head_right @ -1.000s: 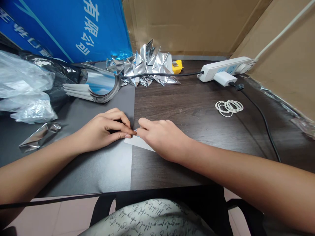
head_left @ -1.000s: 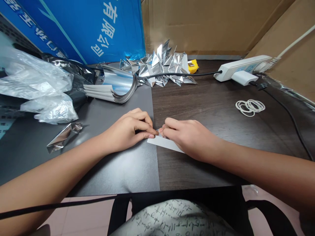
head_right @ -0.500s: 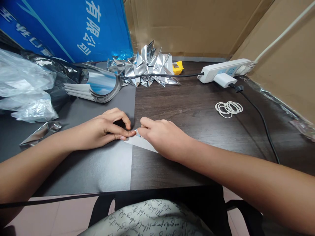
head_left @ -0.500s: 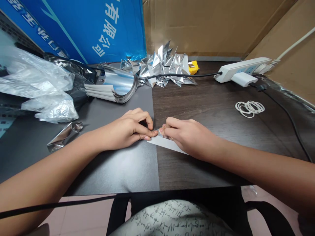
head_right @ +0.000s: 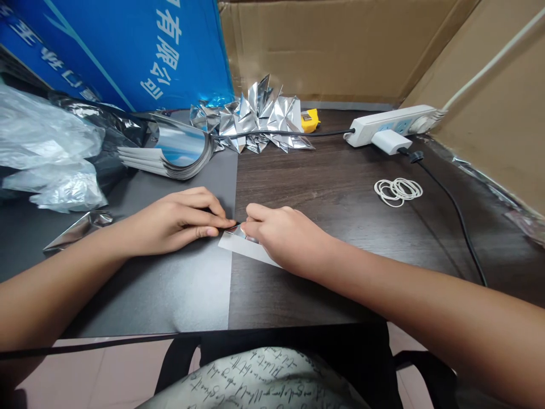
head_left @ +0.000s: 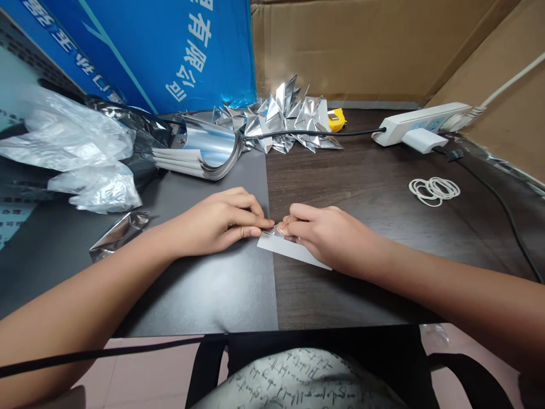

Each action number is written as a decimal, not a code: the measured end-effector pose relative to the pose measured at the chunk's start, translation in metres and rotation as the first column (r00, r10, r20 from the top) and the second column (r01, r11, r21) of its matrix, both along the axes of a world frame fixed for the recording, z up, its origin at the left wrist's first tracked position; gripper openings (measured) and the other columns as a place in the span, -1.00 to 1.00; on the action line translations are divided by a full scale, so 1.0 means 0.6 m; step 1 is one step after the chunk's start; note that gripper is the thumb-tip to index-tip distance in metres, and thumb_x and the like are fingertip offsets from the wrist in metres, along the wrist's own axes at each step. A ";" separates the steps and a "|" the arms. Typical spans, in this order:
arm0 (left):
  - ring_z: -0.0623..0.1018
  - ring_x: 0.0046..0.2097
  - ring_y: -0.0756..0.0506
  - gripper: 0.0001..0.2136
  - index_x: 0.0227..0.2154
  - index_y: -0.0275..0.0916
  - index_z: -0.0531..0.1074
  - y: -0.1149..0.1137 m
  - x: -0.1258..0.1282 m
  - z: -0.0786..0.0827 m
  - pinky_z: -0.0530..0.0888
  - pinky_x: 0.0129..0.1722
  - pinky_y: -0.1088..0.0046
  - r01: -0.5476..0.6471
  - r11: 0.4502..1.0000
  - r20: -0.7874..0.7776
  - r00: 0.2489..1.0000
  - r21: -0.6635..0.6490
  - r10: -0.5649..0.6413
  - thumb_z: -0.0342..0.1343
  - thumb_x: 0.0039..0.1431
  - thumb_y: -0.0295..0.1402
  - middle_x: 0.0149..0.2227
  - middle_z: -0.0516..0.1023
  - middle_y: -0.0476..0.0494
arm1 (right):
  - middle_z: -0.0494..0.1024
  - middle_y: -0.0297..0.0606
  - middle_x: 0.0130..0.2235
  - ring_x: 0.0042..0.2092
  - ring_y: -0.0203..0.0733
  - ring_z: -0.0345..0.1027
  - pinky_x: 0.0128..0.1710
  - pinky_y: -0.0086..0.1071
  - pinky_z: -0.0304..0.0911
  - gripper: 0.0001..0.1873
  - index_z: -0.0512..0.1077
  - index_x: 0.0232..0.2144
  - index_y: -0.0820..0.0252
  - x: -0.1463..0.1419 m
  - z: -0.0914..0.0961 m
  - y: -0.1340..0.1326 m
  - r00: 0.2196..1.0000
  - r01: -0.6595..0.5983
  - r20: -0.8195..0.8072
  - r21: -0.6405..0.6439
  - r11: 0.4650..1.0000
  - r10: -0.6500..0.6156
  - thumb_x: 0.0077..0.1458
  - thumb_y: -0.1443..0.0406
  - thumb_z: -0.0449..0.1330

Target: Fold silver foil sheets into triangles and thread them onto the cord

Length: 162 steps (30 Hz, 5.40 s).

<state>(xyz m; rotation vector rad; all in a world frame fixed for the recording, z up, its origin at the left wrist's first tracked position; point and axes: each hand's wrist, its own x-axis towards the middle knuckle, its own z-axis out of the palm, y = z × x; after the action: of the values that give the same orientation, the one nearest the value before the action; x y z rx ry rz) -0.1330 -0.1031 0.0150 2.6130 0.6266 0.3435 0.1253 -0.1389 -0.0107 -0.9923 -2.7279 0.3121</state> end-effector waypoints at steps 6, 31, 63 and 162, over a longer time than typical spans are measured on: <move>0.42 -0.11 -0.10 -0.77 -0.16 -0.10 0.63 -0.009 0.004 -0.007 0.33 -0.14 0.37 0.066 0.972 -0.124 0.992 0.226 -0.039 0.04 0.40 -0.35 -0.12 0.55 -0.13 | 0.45 -0.25 -0.27 -0.37 -0.31 0.33 -0.33 -0.41 0.23 -0.73 0.60 -0.26 0.21 0.003 0.005 0.006 0.999 -0.015 -0.040 -0.073 0.997 0.012 0.31 0.39 0.09; 0.40 -0.12 -0.10 -0.75 -0.10 -0.13 0.58 -0.027 0.010 0.005 0.24 -0.21 0.39 0.081 0.939 -0.226 0.974 0.334 -0.004 -0.02 0.42 -0.44 -0.13 0.54 -0.12 | 0.48 -0.16 -0.25 -0.35 -0.28 0.36 -0.29 -0.38 0.28 -0.67 0.63 -0.23 0.30 0.015 0.013 0.014 0.968 0.143 -0.212 0.033 0.989 -0.133 0.19 0.47 0.06; 0.49 -0.14 -0.09 -0.77 -0.09 -0.17 0.61 -0.018 0.011 -0.005 0.41 -0.08 0.35 0.043 0.996 0.078 0.996 0.080 -0.049 0.10 0.38 -0.23 -0.20 0.55 -0.17 | 0.44 -0.18 -0.29 -0.28 -0.20 0.33 -0.27 -0.34 0.27 -0.72 0.61 -0.19 0.25 0.019 0.025 0.014 0.976 -0.209 -0.078 -0.041 0.977 0.205 0.34 0.35 0.08; 0.41 -0.33 -0.12 -0.77 -0.49 -0.19 0.35 -0.082 0.050 0.012 0.15 -0.37 0.37 -0.452 0.892 -0.348 0.840 -0.023 0.417 0.03 0.27 -0.27 -0.44 0.51 -0.01 | 0.30 -0.25 -0.33 -0.28 -0.22 0.14 -0.29 -0.31 0.08 -0.70 0.17 -0.55 0.19 -0.040 0.001 -0.043 0.971 0.026 -0.229 -0.177 0.984 -0.067 0.19 0.43 0.13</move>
<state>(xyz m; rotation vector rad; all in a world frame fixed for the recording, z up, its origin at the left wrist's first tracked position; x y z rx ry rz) -0.1032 -0.1521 0.0225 2.4216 1.3304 -0.0107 0.1016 -0.1644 -0.0102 -0.9909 -2.4925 0.6256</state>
